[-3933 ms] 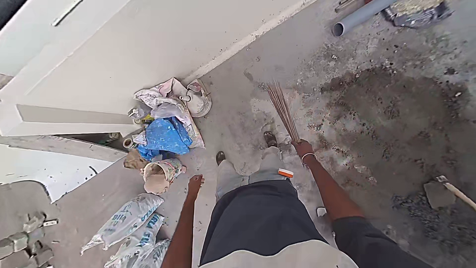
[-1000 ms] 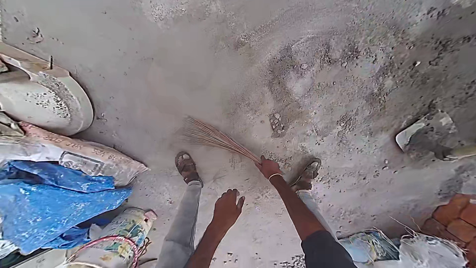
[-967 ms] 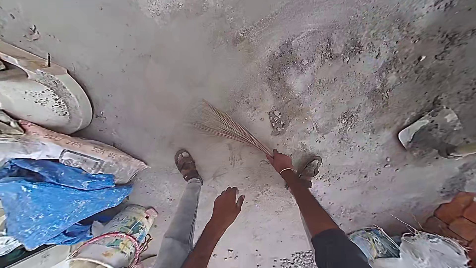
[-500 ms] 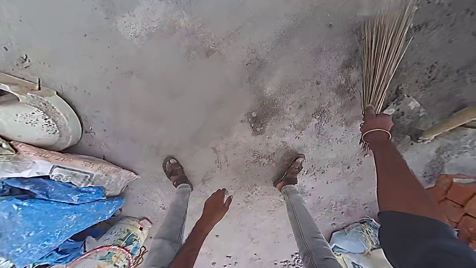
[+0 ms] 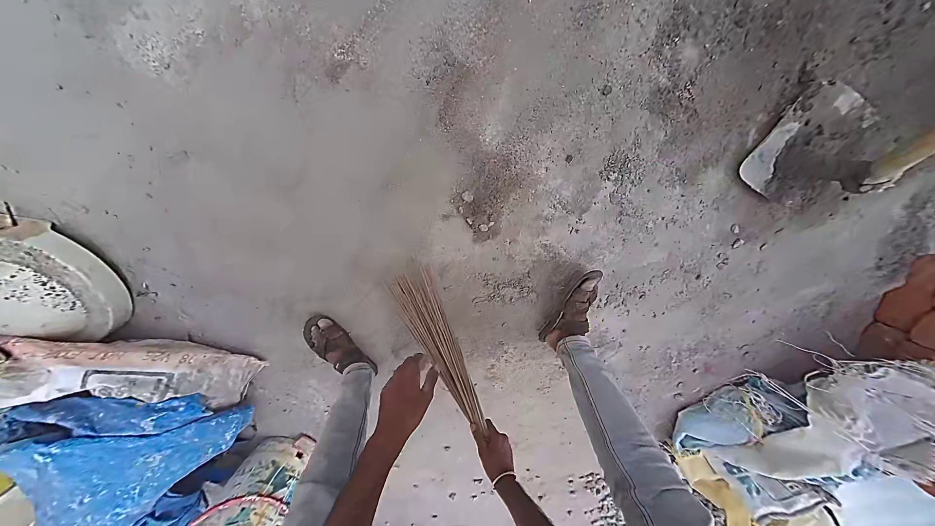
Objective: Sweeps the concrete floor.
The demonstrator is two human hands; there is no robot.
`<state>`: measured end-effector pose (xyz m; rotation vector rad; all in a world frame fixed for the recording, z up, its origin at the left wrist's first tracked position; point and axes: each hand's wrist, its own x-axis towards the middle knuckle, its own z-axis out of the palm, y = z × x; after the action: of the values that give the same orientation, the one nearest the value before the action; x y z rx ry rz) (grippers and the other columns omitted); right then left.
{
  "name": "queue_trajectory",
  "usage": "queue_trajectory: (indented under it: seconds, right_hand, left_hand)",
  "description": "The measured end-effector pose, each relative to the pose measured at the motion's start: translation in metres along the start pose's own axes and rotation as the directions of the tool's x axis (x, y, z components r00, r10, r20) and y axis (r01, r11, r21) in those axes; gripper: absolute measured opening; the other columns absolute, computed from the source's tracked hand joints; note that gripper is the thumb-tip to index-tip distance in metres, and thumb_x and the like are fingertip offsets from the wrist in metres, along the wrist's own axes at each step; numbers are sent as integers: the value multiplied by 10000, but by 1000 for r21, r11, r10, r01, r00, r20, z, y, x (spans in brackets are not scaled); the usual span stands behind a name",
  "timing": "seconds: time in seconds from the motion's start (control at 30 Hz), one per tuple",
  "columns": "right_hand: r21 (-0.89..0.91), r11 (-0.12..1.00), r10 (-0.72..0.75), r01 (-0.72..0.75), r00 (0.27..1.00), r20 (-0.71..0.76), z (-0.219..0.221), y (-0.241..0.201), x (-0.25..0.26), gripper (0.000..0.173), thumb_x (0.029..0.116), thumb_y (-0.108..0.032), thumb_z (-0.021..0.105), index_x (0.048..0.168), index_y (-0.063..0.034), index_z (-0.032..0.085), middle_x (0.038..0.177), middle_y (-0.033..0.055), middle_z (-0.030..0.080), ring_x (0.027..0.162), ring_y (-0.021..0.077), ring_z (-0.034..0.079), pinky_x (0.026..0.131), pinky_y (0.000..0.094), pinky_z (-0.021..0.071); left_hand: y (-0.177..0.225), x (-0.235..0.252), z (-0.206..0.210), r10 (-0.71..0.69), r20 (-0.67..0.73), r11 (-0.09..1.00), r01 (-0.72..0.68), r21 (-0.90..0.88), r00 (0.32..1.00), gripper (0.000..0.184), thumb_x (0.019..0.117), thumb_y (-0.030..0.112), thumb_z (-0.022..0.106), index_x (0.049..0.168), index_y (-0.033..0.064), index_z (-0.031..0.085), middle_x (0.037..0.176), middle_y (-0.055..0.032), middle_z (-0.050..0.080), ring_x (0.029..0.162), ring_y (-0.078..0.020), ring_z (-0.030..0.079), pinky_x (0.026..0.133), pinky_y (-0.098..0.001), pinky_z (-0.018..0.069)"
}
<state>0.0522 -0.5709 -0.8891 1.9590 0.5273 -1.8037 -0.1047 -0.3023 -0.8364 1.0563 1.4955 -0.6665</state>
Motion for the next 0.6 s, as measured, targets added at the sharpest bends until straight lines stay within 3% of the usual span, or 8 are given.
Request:
queue_trajectory:
  seconds: [0.07,0.13,0.2,0.3,0.37,0.43,0.53,0.6]
  right_hand:
    - [230,973,28,18,980,-195,12,19,14,531,1054,-482,519,1112,9,713,813,201,704,801,368,702,792,592,545]
    - [407,908,31,95,956,-293,3,2,47,498,1055,-447,537,1016,18,711,700,140,633,650,284,625,678,523,531]
    - [590,784,3,191,950,-313,-28,-53,83,467,1077,-413,518,950,11,669,621,40,526,526,156,503,535,376,470]
    - [754,563,-78,339,930,-360,-96,-158,117,427,1103,-340,493,935,27,633,583,-2,493,465,84,469,461,268,439]
    - [802,449,-108,394,915,-389,-154,-220,120,484,1111,-421,446,940,0,612,552,3,488,425,88,467,427,251,445]
    - [805,444,-114,394,916,-386,-207,-258,106,548,1086,-569,392,946,-80,596,545,-20,454,406,82,446,415,242,439]
    - [807,476,-60,349,929,-366,-217,-229,64,528,1110,-478,410,889,-34,590,544,10,472,408,111,460,408,270,443]
    - [800,530,-21,281,947,-319,-166,-167,24,463,1124,-370,433,907,6,597,539,8,468,402,95,449,395,255,426]
  left_hand:
    - [-2,-2,1,13,0,1000,-13,21,1000,461,1072,392,487,1361,53,606,1301,-166,660,1193,-314,653,1029,-527,501]
    - [-1,-3,3,31,4,999,-32,37,999,461,1075,398,473,1350,55,614,1282,-167,667,1180,-318,657,1015,-532,503]
    - [-1,-1,7,69,-17,997,-69,46,997,456,1074,390,469,1326,45,627,1256,-172,676,1159,-326,665,997,-535,510]
    - [-3,0,9,87,-4,995,-87,52,996,455,1074,384,474,1318,33,629,1250,-177,678,1149,-332,669,994,-536,512]
    - [-4,-2,8,99,-2,995,-99,33,995,450,1073,375,476,1322,31,627,1252,-178,680,1142,-327,675,994,-533,516]
    - [-3,1,5,116,-36,993,-116,3,993,435,1073,359,476,1316,32,627,1237,-173,686,1130,-323,680,986,-529,522]
    - [-5,0,0,110,-28,993,-111,-39,994,435,1075,350,483,1324,19,619,1241,-183,683,1133,-321,679,1001,-519,518]
    - [-6,-2,-1,95,3,994,-95,-50,995,448,1078,363,479,1341,24,608,1255,-181,676,1155,-315,673,1018,-515,511]
